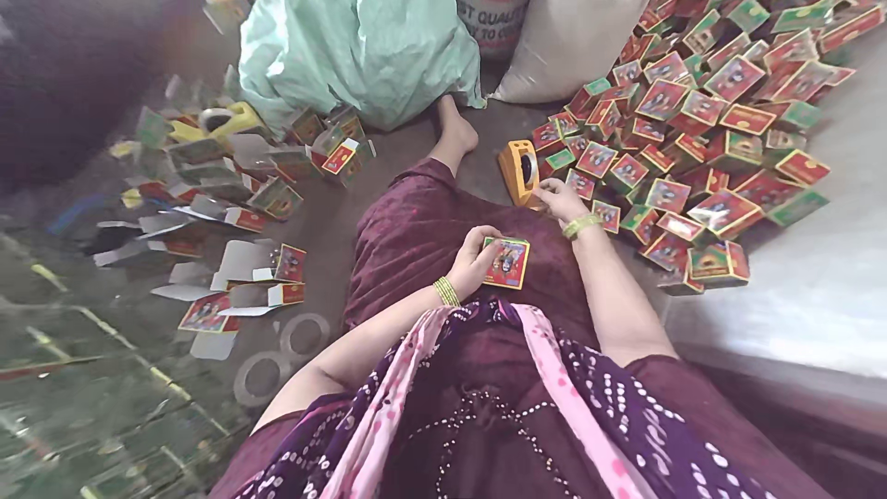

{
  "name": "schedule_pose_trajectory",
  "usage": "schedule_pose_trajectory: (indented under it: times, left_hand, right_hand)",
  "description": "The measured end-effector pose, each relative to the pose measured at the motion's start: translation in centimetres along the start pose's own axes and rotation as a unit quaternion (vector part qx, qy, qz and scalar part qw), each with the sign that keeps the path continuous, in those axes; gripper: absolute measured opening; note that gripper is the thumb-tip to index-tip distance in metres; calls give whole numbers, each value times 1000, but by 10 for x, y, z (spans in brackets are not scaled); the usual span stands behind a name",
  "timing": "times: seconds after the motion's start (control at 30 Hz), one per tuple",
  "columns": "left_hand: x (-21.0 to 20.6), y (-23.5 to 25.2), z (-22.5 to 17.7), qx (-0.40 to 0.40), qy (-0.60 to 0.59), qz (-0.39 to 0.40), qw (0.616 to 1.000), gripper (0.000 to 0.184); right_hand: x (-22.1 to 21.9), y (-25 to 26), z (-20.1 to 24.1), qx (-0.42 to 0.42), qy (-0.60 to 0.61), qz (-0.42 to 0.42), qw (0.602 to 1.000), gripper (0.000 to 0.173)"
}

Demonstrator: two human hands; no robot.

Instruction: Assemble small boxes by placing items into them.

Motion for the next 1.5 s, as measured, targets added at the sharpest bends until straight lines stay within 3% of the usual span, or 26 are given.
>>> schedule_pose_trajectory:
  times: [0.13,0.27,0.4,0.63,0.73,0.77,0.83,0.9,1.0,1.07,1.13,1.2,1.23,1.27,1.33,1.43,1.5]
  left_hand:
    - [0,0,0,13,39,-24,999,24]
    - [-4,1,1,19,75,-32,996,30]
    - [-8,-2,0,26,55,-20,998,30]
    - [-8,-5,1,-9,61,-20,998,49]
    - [-11,-9,-1,-22,63,9,998,59]
    - [-12,-11,0,-31,62,23,997,63]
    - [-10,-9,-1,-58,48,31,997,67]
    - [-7,-7,-1,-49,-6,17,999,60]
    - [-3,-1,-1,17,-62,-7,998,49]
    - [-3,1,-8,83,-77,-24,993,48]
    - [-2,-2,-12,103,-78,-26,991,49]
    - [1,-4,-16,93,-56,-14,994,48]
    - [2,-5,-19,81,-47,-9,996,48]
    - [5,-6,-22,70,-45,-9,996,48]
    - [13,-3,-34,58,-63,-34,996,49]
    - [48,8,-57,21,-84,-132,988,50]
    - [89,19,-65,-2,-57,-213,975,52]
  right_hand:
    - [-24,-94,26,79,256,88,959,21]
    - [-46,-136,25,72,310,109,942,26]
    - [-61,-137,18,7,299,79,951,26]
    - [-72,-131,18,-49,295,17,954,19]
    - [-66,-126,17,-50,240,-12,969,57]
    - [-62,-125,15,-48,220,-14,974,62]
    - [-57,-127,15,-7,182,54,982,46]
    - [-53,-129,13,26,117,164,979,42]
    - [-33,-122,21,10,23,204,979,40]
    - [2,-115,36,11,19,125,992,31]
    - [43,-106,50,64,167,-61,982,24]
    - [79,-93,69,140,391,-230,880,20]
    - [96,-88,79,170,453,-288,827,22]
    - [106,-87,85,189,472,-313,802,28]
    - [101,-88,92,197,442,-305,820,27]
    - [52,-86,69,204,332,-187,902,26]
    - [13,-78,39,164,286,-126,936,32]
Point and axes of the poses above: each hand's wrist, its own y-axis towards the middle knuckle, its own x-axis out of the back of the hand, z = x × y, the point moved 1 cm from there along y, towards the middle knuckle, and after that the axes turned 5 degrees about z, right-handed, at the moved point
